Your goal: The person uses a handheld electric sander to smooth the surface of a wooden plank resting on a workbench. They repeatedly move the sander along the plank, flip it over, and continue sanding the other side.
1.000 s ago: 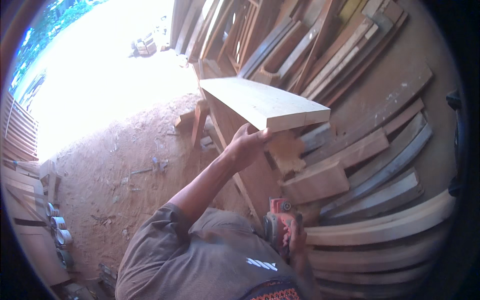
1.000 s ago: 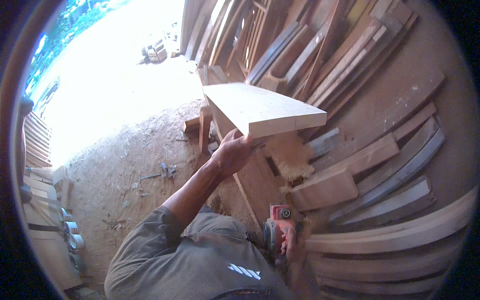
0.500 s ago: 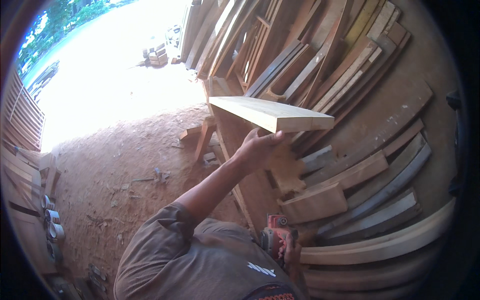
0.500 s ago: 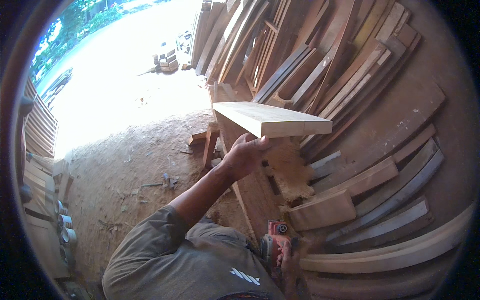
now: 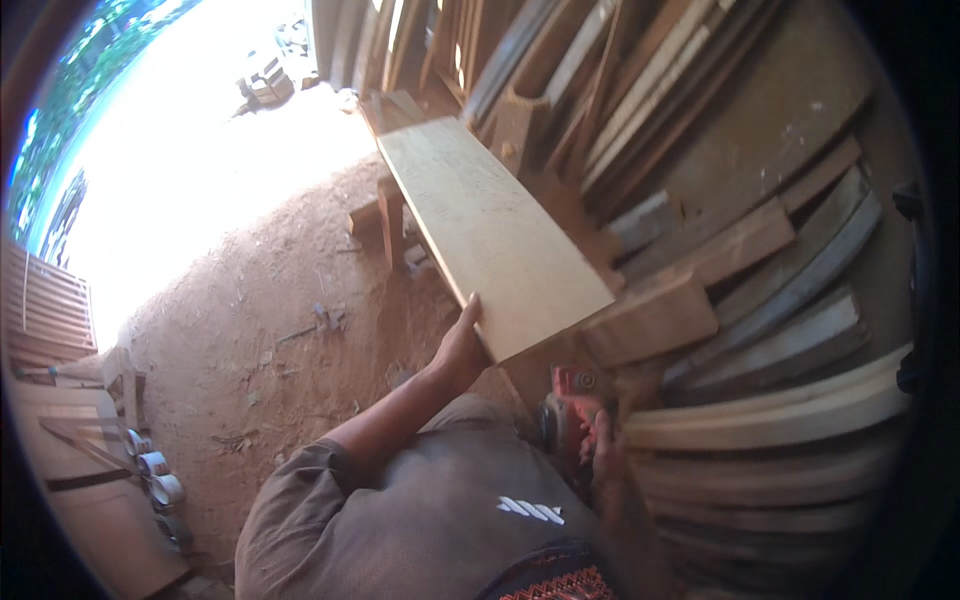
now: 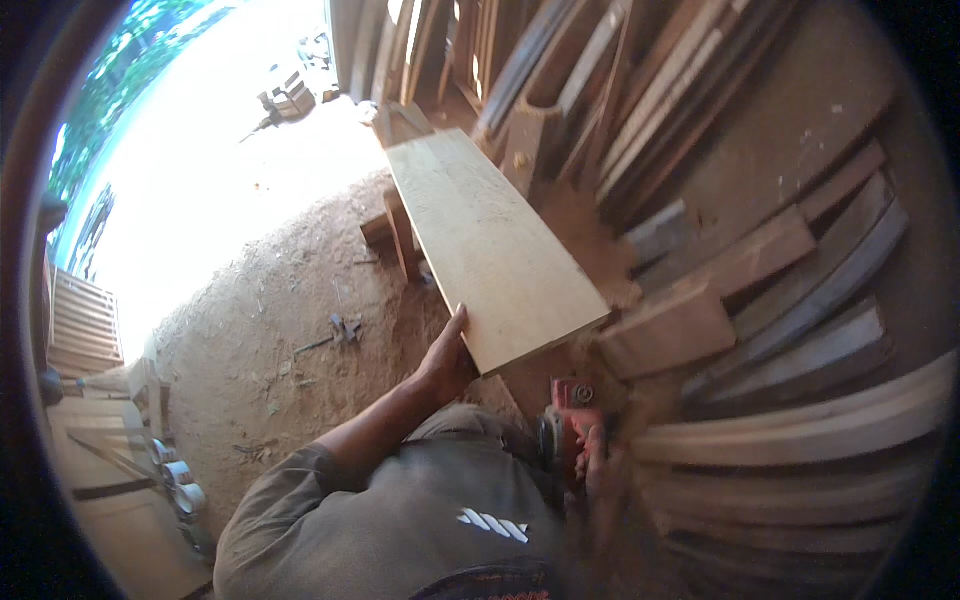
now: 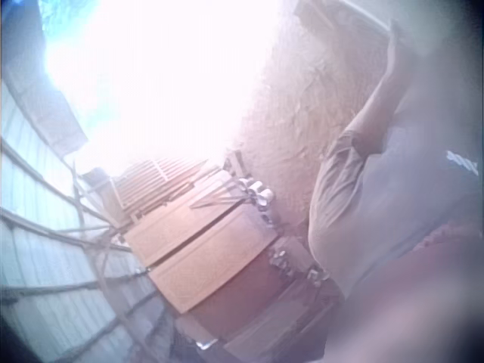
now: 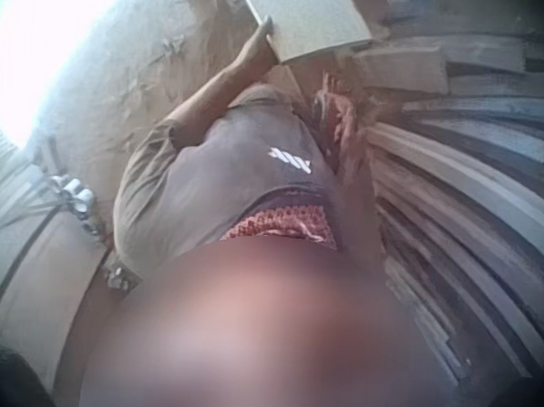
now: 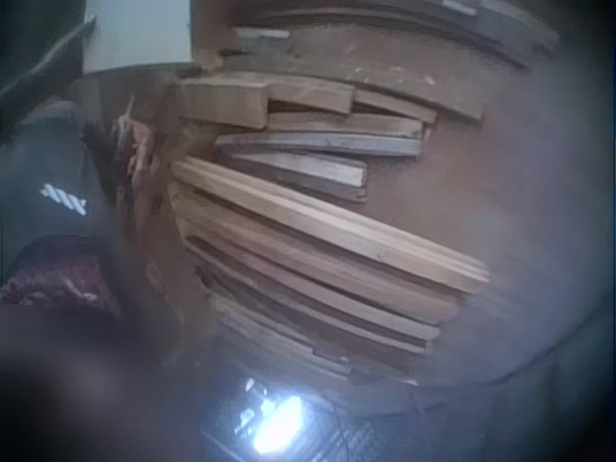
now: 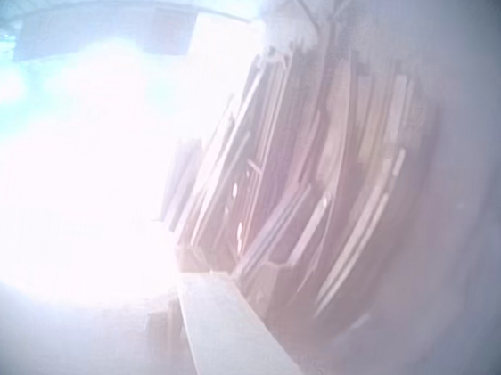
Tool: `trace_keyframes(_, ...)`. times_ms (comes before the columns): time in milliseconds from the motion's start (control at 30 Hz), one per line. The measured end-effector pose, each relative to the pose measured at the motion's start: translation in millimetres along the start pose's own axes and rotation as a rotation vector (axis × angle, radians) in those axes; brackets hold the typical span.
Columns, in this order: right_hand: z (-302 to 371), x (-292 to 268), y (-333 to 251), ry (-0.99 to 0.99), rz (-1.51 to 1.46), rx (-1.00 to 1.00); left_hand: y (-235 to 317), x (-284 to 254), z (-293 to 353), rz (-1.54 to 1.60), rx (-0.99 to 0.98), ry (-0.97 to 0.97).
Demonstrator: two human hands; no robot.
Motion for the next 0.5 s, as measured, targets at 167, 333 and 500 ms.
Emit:
trace_keyframes(167, 19.5, -12.0, -7.0, 0.055, -0.123, 0.090, -57.9, -109.5, -46.1, -0.200, -0.164, 0.021)
trace_keyframes(333, 16.7, -8.4, -25.8, -0.059, -0.042, 0.023, -12.7, -159.7, -64.8, -1.098, -0.194, 0.083)
trace_keyframes(500, -19.6, 15.6, -49.8, -0.242, 0.449, -0.100, 50.4, -141.5, -78.4, -0.614, 0.117, 0.290)
Point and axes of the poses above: each hand's wrist, its own z-axis away from the middle knuckle, its own x-axis out of the palm, y = z × x, the point moved 8 cm from there along -z, towards the middle knuckle, and after that the axes turned 9 degrees about z, right-handed, at the moved point
